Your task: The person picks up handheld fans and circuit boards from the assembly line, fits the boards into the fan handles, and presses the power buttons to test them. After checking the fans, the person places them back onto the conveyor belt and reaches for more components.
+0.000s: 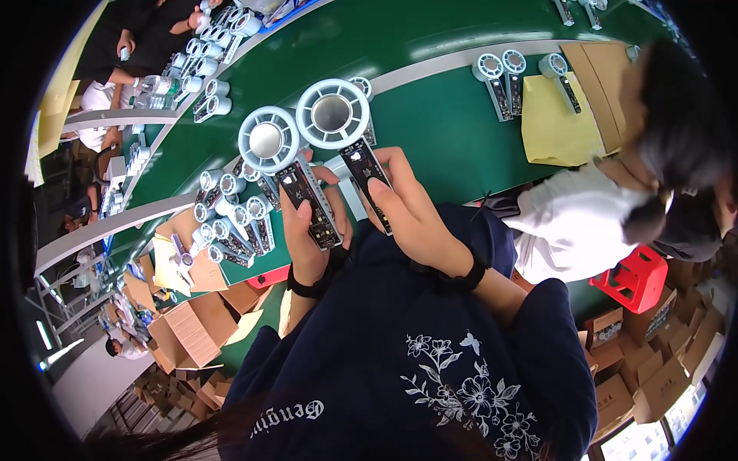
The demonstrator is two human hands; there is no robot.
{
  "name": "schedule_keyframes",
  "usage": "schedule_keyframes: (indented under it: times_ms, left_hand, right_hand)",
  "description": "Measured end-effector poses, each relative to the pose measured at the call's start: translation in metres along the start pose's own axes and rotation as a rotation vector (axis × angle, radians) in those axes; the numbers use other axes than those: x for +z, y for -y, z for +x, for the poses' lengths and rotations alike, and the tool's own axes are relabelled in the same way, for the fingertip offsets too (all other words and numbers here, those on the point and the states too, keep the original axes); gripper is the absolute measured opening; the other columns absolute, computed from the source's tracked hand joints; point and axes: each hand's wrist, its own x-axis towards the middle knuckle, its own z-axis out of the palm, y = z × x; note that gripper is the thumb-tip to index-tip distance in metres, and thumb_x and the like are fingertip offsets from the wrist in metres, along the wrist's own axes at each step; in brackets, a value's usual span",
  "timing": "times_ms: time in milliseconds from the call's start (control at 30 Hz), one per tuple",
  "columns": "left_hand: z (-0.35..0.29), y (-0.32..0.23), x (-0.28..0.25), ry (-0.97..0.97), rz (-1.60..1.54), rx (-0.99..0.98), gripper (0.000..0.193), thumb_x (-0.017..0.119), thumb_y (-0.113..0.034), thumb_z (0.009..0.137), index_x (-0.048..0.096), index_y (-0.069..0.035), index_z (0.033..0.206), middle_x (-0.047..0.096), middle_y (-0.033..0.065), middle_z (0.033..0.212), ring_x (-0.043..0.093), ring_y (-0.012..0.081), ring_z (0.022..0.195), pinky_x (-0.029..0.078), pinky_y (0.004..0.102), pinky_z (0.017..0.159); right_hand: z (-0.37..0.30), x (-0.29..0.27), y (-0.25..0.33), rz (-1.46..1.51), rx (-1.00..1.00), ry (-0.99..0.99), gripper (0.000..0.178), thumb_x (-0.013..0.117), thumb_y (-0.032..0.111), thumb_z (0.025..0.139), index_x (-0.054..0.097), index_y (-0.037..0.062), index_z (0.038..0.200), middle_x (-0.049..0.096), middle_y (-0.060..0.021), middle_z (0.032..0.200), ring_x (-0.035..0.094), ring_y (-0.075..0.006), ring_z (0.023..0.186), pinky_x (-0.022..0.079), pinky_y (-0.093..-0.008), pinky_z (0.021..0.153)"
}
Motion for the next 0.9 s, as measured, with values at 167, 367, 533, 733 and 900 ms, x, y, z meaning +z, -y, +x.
schedule_keyframes:
  times_ms: [167, 367, 533, 733, 900]
  left_hand:
    - [0.002, 0.002, 0.002, -0.001, -0.042, 0.018, 0.058, 0.048, -0.029, 0.092, 0.020, 0.001, 0.134, 0.047, 0.0188, 0.110, 0.052, 0.0155, 0.056, 0.044, 0.0248, 0.037]
    - [-0.003, 0.001, 0.004, -0.024, -0.022, 0.014, 0.056, 0.048, -0.028, 0.092, 0.022, 0.002, 0.131, 0.047, 0.0189, 0.110, 0.053, 0.0156, 0.057, 0.044, 0.0249, 0.037]
    - [-0.004, 0.000, 0.005, -0.046, 0.071, 0.045, 0.049, 0.047, -0.026, 0.093, 0.026, 0.003, 0.125, 0.047, 0.0192, 0.111, 0.053, 0.0159, 0.059, 0.045, 0.0251, 0.038]
    - [0.001, 0.003, 0.008, -0.045, 0.076, 0.072, 0.044, 0.043, -0.026, 0.095, 0.026, 0.003, 0.123, 0.048, 0.0197, 0.108, 0.053, 0.0157, 0.058, 0.045, 0.0254, 0.042]
    - [0.002, 0.005, 0.012, -0.101, 0.103, 0.077, 0.042, 0.041, -0.026, 0.096, 0.026, 0.003, 0.123, 0.050, 0.0196, 0.107, 0.054, 0.0155, 0.058, 0.046, 0.0251, 0.043]
  right_hand:
    - [0.001, -0.001, 0.000, 0.005, -0.004, -0.003, 0.029, 0.034, 0.022, 0.097, 0.035, 0.0027, 0.118, 0.049, -0.0054, 0.079, 0.044, -0.0080, 0.057, 0.035, -0.0203, 0.053]
    - [-0.001, 0.003, -0.001, 0.028, -0.003, 0.007, 0.028, 0.033, 0.022, 0.098, 0.036, 0.0028, 0.119, 0.049, -0.0052, 0.077, 0.044, -0.0074, 0.056, 0.035, -0.0199, 0.053]
    - [-0.002, 0.004, 0.000, 0.022, 0.007, 0.016, 0.029, 0.031, 0.023, 0.099, 0.036, 0.0028, 0.119, 0.049, -0.0048, 0.077, 0.043, -0.0068, 0.055, 0.035, -0.0198, 0.052]
    - [0.000, 0.002, -0.002, 0.019, -0.050, 0.010, 0.030, 0.029, 0.027, 0.101, 0.038, 0.0027, 0.117, 0.050, -0.0047, 0.075, 0.043, -0.0066, 0.053, 0.034, -0.0195, 0.050]
    - [0.003, -0.001, -0.002, -0.007, -0.068, -0.037, 0.031, 0.029, 0.028, 0.101, 0.040, 0.0027, 0.114, 0.049, -0.0042, 0.072, 0.042, -0.0060, 0.050, 0.032, -0.0189, 0.047]
